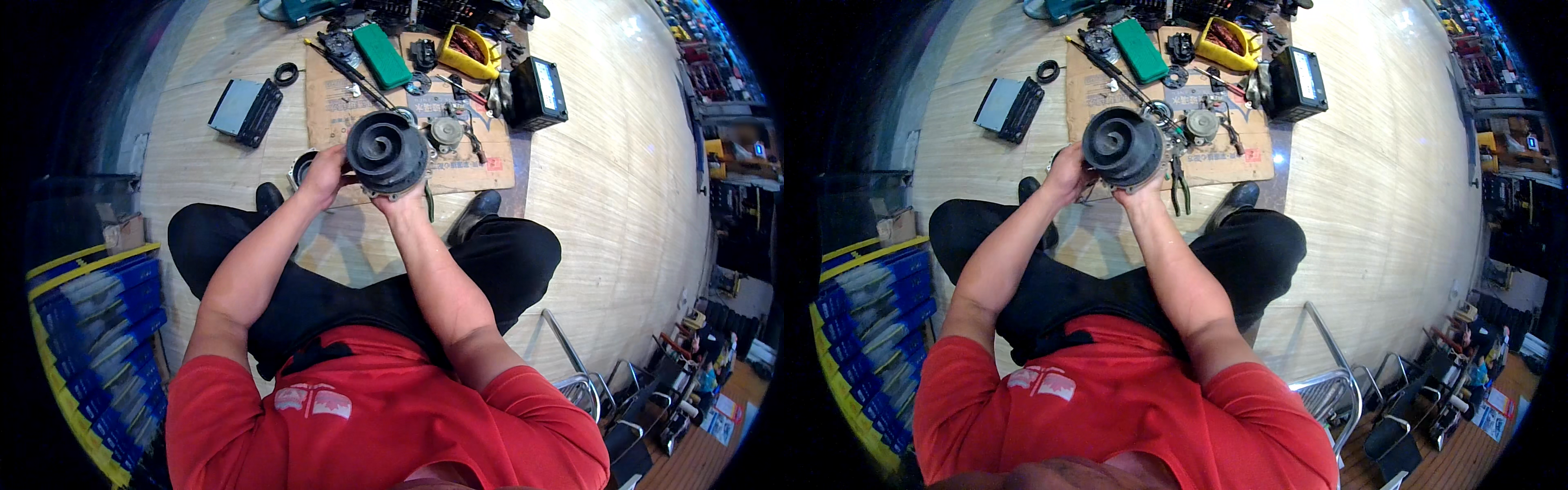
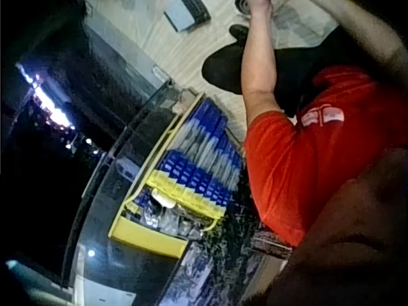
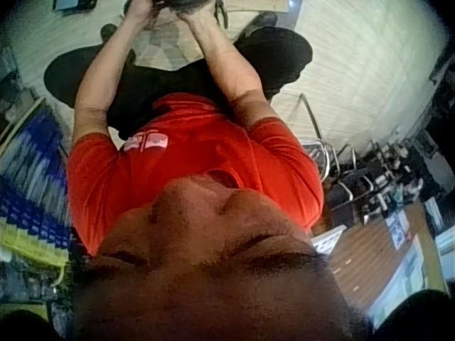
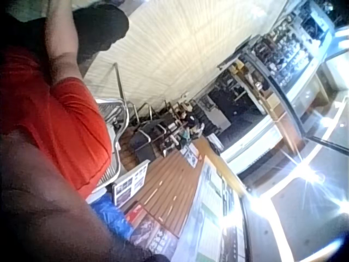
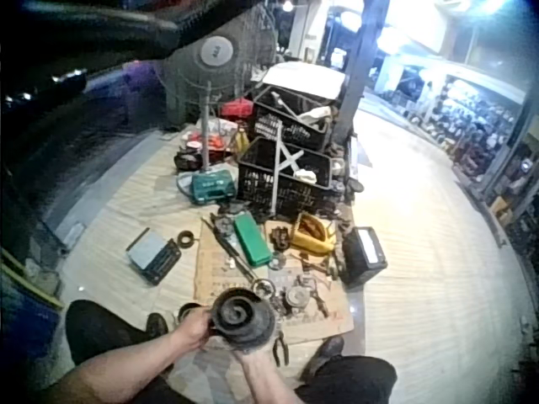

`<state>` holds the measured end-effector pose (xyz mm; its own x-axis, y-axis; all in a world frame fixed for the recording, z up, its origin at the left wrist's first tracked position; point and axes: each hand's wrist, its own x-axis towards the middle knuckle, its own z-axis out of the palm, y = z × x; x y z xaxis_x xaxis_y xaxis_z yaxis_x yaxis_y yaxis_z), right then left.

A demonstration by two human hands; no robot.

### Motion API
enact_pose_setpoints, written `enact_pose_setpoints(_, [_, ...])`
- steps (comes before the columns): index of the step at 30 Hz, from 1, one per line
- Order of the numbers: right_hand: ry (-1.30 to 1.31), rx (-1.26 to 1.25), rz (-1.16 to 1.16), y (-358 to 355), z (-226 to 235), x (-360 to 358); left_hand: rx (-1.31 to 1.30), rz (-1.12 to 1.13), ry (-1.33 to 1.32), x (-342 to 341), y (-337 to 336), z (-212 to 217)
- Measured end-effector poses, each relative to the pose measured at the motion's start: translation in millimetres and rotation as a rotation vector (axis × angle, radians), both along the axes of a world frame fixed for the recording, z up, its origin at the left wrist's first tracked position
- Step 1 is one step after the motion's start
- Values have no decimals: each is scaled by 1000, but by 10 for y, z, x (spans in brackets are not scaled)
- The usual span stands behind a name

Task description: The person disassembles an automotive air conditioning compressor by removing screws with a screwdriver and prying the housing apart to reveal internal scroll components.

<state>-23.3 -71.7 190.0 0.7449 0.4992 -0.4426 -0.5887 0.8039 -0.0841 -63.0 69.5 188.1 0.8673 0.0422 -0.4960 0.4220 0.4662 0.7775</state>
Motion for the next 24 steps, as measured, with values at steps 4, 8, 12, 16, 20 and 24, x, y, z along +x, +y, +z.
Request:
enact_pose_setpoints(4, [-171, -32, -86, -60, 16, 92, 161, 76, -121, 161, 342, 29])
enact_pose_setpoints(8, [-133, 134, -130, -232, 76, 203, 239, 441, -143, 229, 700, 526])
enact_pose_setpoints(12, [-61, -152, -166, -363, -35, 244, 267, 515, -166, 135, 705, 592])
enact_pose_setpoints(16, [-85, -30, -179, -426, -12, 157, 252, 538, -229, 74, 683, 745])
enact_pose_setpoints(20, [-102, -175, -141, -506, -146, 145, 219, 542, -314, 78, 700, 884])
enact_pose_setpoints(24, [488, 880, -83, -754, -539, 202, 201, 580, -315, 74, 713, 911])
